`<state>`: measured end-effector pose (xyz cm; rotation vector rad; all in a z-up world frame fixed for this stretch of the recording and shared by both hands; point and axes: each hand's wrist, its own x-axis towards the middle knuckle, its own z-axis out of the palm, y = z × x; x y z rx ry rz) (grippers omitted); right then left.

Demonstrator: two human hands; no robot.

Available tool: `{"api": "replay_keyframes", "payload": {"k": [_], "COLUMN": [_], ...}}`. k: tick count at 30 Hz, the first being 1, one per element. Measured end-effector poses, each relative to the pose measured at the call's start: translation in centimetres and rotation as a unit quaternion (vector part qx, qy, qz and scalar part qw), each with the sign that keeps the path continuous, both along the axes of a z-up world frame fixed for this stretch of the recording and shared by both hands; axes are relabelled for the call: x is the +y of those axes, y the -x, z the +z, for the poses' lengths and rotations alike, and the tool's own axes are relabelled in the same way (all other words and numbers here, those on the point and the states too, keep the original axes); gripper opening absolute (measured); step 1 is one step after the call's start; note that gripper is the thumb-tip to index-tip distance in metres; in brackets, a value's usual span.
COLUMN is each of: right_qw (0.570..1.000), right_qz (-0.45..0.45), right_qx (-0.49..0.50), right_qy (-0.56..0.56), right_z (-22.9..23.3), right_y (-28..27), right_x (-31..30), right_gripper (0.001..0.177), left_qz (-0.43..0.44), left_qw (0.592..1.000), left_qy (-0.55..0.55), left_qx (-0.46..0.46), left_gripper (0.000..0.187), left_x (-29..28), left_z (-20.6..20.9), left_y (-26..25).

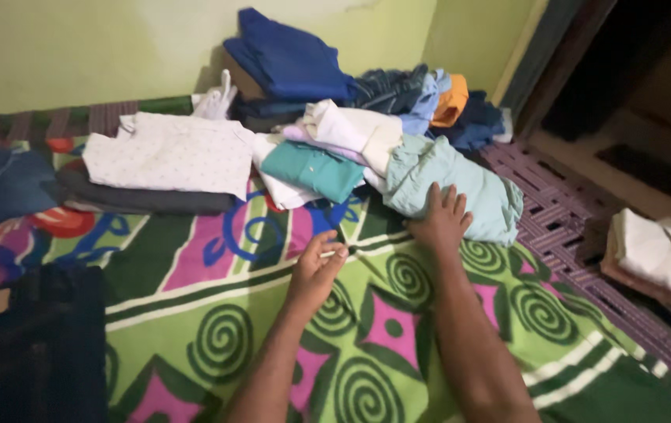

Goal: The person folds various shirts and pants on a patterned bedsheet, arranging them into neat stacks. They handle each garment one at a time, smoothing and folding them before placing them in organized piles.

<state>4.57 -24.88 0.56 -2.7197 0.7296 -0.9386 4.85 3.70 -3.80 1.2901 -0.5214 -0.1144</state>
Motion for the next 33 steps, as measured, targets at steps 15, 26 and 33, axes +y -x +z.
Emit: {"api": "replay_keyframes", "payload": {"k": [15, 26, 33], "right_qw": [0.593, 0.608, 0.868], "right_qz": [0.052, 0.173, 0.303], "right_qx": [-0.489, -0.657, -0.335], "right_qy": [-0.638, -0.411, -0.205], "right_z": [6.6, 18.6, 24.8], "right_y": [2.6, 4.2, -13.3], "right_x": [-11.7, -7.2, 9.7], "right_gripper": [0.054, 0.069, 0.076], "left_qz": [0.007, 0.071, 0.153], "left_qw": [0.999, 0.968, 0.938], "left_qy": [0.022, 0.22, 0.303], "left_qx": [0.03, 0.093, 0.068], "left_gripper": [0.048, 0.051, 0.038], "left_x": [0.5, 2.8, 1.8], "left_z": [0.7, 3.7, 2.3], "left_y": [-0.1, -1.8, -1.3]}}
